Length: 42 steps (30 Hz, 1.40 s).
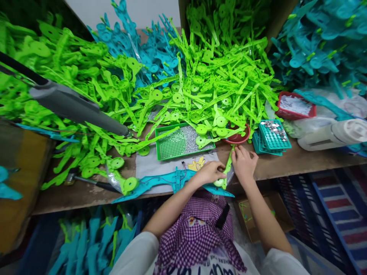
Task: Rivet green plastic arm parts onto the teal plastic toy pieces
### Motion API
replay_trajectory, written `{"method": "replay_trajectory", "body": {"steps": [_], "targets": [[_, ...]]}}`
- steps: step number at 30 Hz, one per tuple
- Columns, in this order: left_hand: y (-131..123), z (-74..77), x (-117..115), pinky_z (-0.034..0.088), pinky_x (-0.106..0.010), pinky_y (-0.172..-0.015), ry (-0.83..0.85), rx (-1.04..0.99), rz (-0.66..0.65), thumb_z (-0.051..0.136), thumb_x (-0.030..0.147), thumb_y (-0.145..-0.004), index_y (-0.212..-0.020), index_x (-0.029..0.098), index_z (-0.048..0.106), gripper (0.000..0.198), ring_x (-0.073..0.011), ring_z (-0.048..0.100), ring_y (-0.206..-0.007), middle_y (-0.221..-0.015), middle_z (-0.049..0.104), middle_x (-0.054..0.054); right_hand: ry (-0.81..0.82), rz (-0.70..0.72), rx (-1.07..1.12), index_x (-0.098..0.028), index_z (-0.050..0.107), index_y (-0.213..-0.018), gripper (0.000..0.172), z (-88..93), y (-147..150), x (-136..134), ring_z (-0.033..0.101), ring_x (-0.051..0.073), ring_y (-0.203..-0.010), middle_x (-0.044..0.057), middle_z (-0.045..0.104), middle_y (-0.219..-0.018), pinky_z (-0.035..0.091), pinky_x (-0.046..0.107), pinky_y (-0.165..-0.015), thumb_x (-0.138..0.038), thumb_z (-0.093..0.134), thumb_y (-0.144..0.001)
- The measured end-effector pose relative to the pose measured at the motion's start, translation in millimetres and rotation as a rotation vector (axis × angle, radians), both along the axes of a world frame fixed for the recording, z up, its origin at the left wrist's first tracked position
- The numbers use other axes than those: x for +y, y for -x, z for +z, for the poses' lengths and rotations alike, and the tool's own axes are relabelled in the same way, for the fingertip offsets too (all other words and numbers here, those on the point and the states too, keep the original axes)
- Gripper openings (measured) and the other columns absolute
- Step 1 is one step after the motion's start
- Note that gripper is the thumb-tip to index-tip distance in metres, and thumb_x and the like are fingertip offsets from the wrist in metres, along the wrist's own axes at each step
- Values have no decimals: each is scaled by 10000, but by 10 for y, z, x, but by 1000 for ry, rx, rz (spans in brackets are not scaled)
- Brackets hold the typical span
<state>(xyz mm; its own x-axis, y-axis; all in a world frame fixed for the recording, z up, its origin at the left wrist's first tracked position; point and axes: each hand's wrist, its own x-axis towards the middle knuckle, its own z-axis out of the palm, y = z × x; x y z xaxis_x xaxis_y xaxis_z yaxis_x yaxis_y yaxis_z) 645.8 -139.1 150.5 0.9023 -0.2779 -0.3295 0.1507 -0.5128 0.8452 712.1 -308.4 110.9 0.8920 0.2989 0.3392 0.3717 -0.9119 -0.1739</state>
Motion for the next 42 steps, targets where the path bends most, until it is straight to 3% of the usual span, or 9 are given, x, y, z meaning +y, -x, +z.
{"method": "replay_trajectory", "body": {"steps": [4, 10, 14, 18, 23, 29, 32, 36, 42], "targets": [[14, -38, -27, 456, -245, -742, -63, -12, -9, 714, 341, -775, -953, 178, 669, 245, -171, 627, -822, -875, 687, -20, 69, 7, -39, -150, 649, -1085, 318, -29, -21, 5, 618, 215, -966, 128, 674, -1171, 247, 426, -916, -263, 379, -960], [125, -45, 4, 425, -252, -751, -175, -170, -33, 598, 433, -861, -909, 201, 646, 242, -184, 594, -906, -939, 653, -27, 157, 0, -58, -137, 636, -1085, 334, -9, -8, 21, 628, 204, -859, 134, 672, -1176, 230, 436, -896, -259, 347, -970], [9, -108, 112, 417, -216, -653, 12, -3, -119, 710, 387, -766, -877, 160, 684, 254, -147, 605, -761, -812, 672, -14, 133, -16, -46, -151, 635, -1077, 320, -10, 1, 32, 626, 205, -867, 121, 674, -1173, 222, 440, -896, -261, 357, -962], [-94, -154, 154, 424, -209, -631, 93, 96, -88, 757, 330, -703, -910, 138, 697, 289, -136, 617, -711, -755, 679, -10, 91, -63, -40, -159, 633, -1080, 318, -24, 10, 55, 622, 206, -890, 114, 671, -1183, 219, 433, -887, -273, 361, -961], [-56, -60, 109, 428, -217, -643, -14, 73, -100, 744, 329, -709, -916, 162, 683, 273, -139, 619, -732, -798, 687, -6, 91, -76, -28, -163, 637, -1049, 310, -15, 1, 74, 616, 198, -866, 102, 676, -1173, 215, 431, -884, -274, 360, -960], [184, -8, 59, 447, -256, -735, -223, -161, -30, 643, 440, -805, -979, 237, 640, 268, -176, 616, -870, -964, 675, 5, 95, -71, -22, -154, 633, -1077, 324, 3, 19, 68, 613, 207, -877, 131, 666, -1183, 210, 443, -884, -261, 350, -960], [241, -32, 55, 453, -268, -780, -249, -235, -27, 618, 440, -828, -995, 248, 633, 255, -183, 613, -910, -988, 670, 10, 81, -71, -5, -163, 632, -1068, 312, -7, 21, 88, 611, 214, -894, 124, 663, -1192, 218, 442, -879, -250, 355, -952], [194, -32, 74, 453, -253, -726, -227, -185, -1, 638, 447, -807, -985, 250, 649, 266, -174, 624, -864, -949, 684, 15, 44, -106, 28, -173, 629, -1083, 308, -7, -21, 131, 607, 227, -928, 112, 657, -1210, 236, 448, -887, -262, 368, -947], [137, -14, 90, 445, -253, -710, -233, -132, -14, 640, 462, -802, -956, 244, 671, 268, -178, 621, -841, -929, 688, 1, -86, -56, 160, -217, 578, -1239, 375, 159, 132, -43, 567, 246, -1118, 106, 585, -1322, 338, 414, -898, -352, 393, -941]]}}
